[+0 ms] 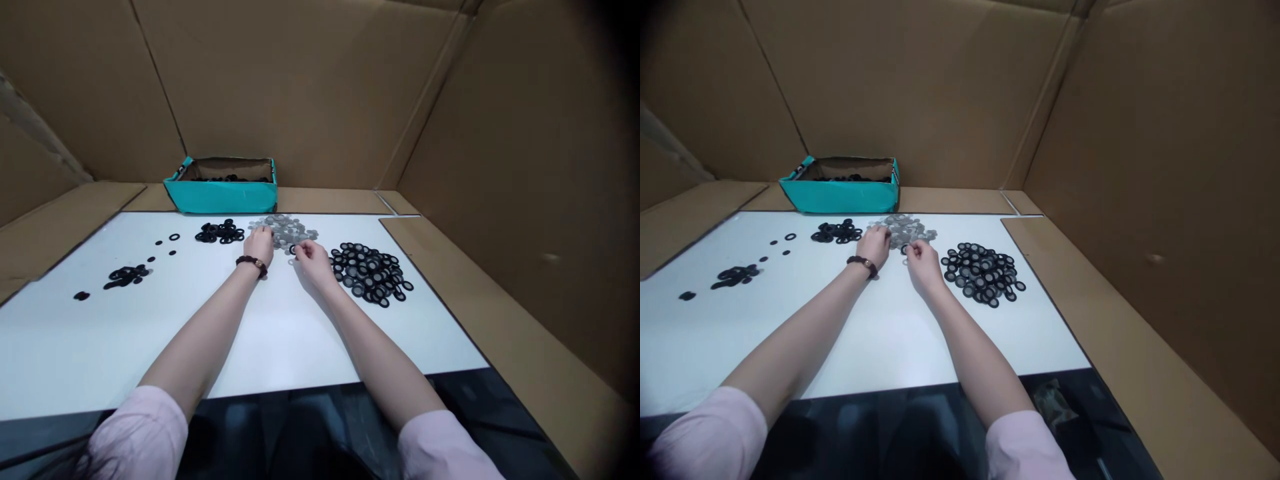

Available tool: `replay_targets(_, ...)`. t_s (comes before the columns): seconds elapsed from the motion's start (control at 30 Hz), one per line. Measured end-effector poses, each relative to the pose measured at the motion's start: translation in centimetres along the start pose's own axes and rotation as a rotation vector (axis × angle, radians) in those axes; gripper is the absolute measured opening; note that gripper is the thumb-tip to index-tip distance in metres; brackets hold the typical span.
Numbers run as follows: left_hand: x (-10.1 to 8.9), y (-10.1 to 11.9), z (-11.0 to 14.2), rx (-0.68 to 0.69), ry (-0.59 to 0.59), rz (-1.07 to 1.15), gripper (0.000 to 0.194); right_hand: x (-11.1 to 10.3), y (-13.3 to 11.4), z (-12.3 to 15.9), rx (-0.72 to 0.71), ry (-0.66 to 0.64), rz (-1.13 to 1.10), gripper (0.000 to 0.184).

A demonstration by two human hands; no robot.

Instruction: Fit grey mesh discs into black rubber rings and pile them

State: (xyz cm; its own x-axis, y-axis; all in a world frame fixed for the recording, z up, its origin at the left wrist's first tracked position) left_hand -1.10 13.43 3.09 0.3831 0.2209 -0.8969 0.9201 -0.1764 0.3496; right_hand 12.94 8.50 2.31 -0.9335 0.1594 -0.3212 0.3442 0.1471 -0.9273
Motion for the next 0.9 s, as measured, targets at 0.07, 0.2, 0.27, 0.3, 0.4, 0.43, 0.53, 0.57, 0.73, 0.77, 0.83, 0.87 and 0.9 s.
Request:
replay_targets(0.07,-0.3,-0.6,-0.2,-0.033,0.032,0.07,0.025,-0.1,0.0,-0.1,-0.017,0.008,0.009,0.015)
replay_targets(0.2,-0.7,-2.1,-0.3,-0.102,0.093,0.326,0.017,-0.4,0.9,-0.6,0.026,0.047,0.01,0.014)
replay_targets(0.27,-0.9,-2.5,0.1,-0.126,0.122,0.511,0.014,-0.6,1.5,-0.7,0.069,0.076,0.021,0.014)
replay_targets(0.3,-0.8,-2.5,0.4,-0.134,0.125,0.606,0.013,-0.6,1.7,-0.7,0.088,0.077,0.018,0.015)
replay_targets(0.4,-0.4,-1.6,1.8,-0.135,0.084,0.829,0.012,0.4,1.9,-0.5,0.132,-0.003,-0.069,0.018)
replay_targets(0.43,-0.3,-1.0,2.4,-0.122,0.065,0.872,0.013,0.9,1.9,-0.4,0.14,-0.042,-0.115,0.018)
replay_targets(0.53,-0.3,0.8,3.7,-0.066,0.02,0.944,0.011,1.9,1.5,0.1,0.158,-0.126,-0.244,0.02)
replay_targets(0.57,-0.3,1.1,4.0,-0.055,0.011,0.956,0.011,2.1,1.3,0.3,0.165,-0.138,-0.274,0.02)
replay_targets(0.73,-0.2,1.5,4.5,-0.061,-0.005,0.951,0.014,2.0,0.9,0.3,0.154,-0.147,-0.28,0.015)
replay_targets(0.77,-0.2,1.5,4.5,-0.06,-0.014,0.956,0.017,1.9,0.7,0.2,0.128,-0.157,-0.257,0.014)
replay_targets(0.83,-0.1,1.5,4.4,-0.054,-0.06,0.976,0.02,1.7,0.3,0.0,0.065,-0.184,-0.18,0.013)
replay_targets(0.87,0.0,1.6,4.3,-0.05,-0.091,0.978,0.02,1.6,0.1,0.0,0.034,-0.199,-0.125,0.012)
replay_targets(0.9,0.0,1.7,4.3,-0.044,-0.121,0.968,0.019,1.5,0.0,-0.1,0.003,-0.212,-0.061,0.011)
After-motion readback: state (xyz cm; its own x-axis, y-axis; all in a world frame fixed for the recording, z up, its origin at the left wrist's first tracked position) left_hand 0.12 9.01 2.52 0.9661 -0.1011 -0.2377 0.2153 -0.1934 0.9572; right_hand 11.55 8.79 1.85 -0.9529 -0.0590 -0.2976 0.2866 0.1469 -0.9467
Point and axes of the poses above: each hand's wrist, its own z-axis away from the middle knuckle, its own x-axis out of the palm, y = z × x, the point moved 9 cm from there along -z, towards the middle knuckle, and after that the axes turned 4 degrees about z, right-handed, at the moved point
